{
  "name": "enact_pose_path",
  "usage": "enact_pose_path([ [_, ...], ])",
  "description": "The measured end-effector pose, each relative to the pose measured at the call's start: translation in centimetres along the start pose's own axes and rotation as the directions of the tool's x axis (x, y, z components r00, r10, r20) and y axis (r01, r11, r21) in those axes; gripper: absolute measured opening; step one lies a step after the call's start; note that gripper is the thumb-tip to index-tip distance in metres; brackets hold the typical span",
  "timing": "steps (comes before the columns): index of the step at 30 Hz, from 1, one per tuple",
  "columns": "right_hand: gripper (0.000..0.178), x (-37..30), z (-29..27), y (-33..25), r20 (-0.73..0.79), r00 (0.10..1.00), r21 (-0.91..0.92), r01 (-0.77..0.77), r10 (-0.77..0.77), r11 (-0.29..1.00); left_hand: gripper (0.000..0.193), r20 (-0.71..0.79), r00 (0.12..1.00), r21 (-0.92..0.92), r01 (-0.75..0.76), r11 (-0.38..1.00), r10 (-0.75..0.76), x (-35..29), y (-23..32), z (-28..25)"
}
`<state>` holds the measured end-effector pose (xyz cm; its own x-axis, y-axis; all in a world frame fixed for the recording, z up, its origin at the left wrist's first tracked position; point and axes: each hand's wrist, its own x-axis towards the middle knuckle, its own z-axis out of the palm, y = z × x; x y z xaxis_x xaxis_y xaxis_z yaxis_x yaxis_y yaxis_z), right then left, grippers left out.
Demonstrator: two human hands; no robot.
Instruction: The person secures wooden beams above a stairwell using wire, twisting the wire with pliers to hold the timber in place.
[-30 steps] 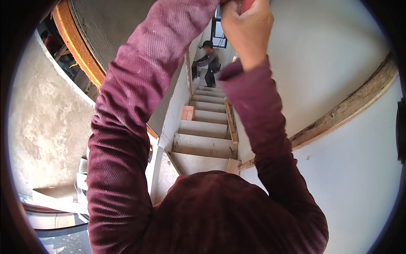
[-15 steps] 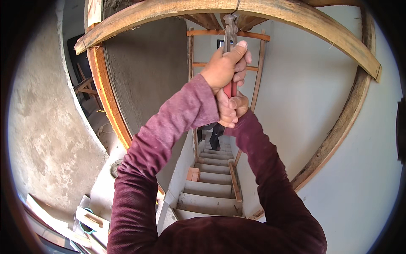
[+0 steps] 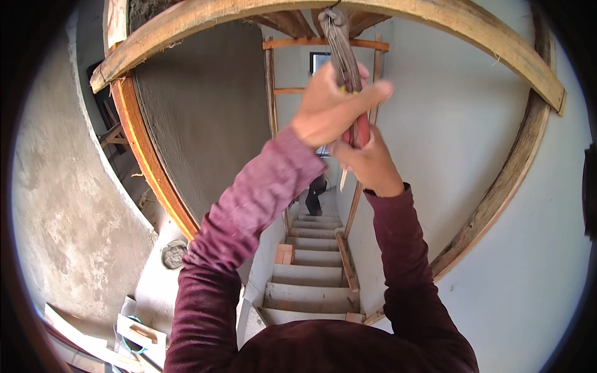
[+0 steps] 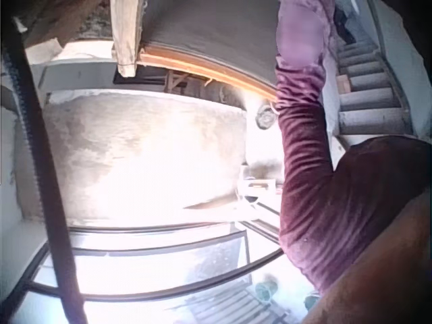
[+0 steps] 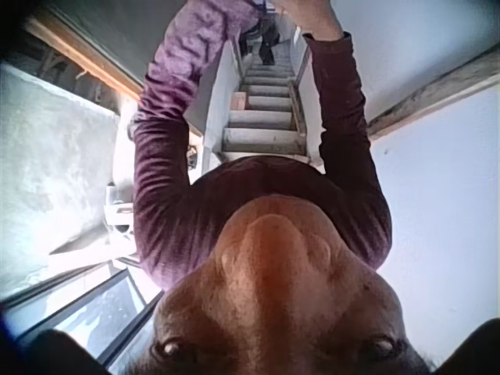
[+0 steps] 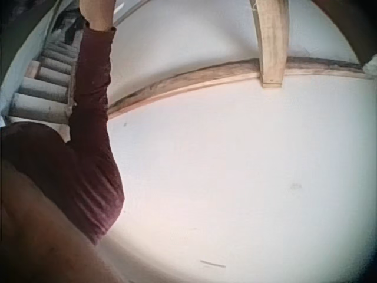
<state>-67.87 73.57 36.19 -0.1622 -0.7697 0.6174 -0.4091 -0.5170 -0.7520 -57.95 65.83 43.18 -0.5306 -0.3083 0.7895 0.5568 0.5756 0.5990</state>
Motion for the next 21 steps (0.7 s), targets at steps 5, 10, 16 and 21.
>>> enact_pose_path([
  [5,0.024,1.2,2.0,1.4,0.606,0.721,0.781,-0.458,-0.337,0.425,0.047,0.388,0.909,-0.489,0.342,0.802,-0.151,-0.7,1.7,-0.9],
  [10,0.019,0.4,-0.4,1.2,0.589,0.801,0.649,-0.387,-0.11,0.655,0.037,0.239,0.941,-0.431,0.325,0.842,-0.241,-0.4,1.4,0.9],
  [16,0.038,-1.6,2.1,-1.2,-0.299,0.9,-0.388,0.191,-0.319,0.902,0.047,-0.142,0.988,-0.151,0.036,0.988,-0.058,1.6,-2.3,2.0],
  [21,0.027,0.9,1.3,-0.1,-0.326,0.682,-0.768,0.213,-0.655,0.604,0.04,-0.157,0.987,-0.195,-0.005,0.981,-0.026,1.8,0.9,3.6],
])
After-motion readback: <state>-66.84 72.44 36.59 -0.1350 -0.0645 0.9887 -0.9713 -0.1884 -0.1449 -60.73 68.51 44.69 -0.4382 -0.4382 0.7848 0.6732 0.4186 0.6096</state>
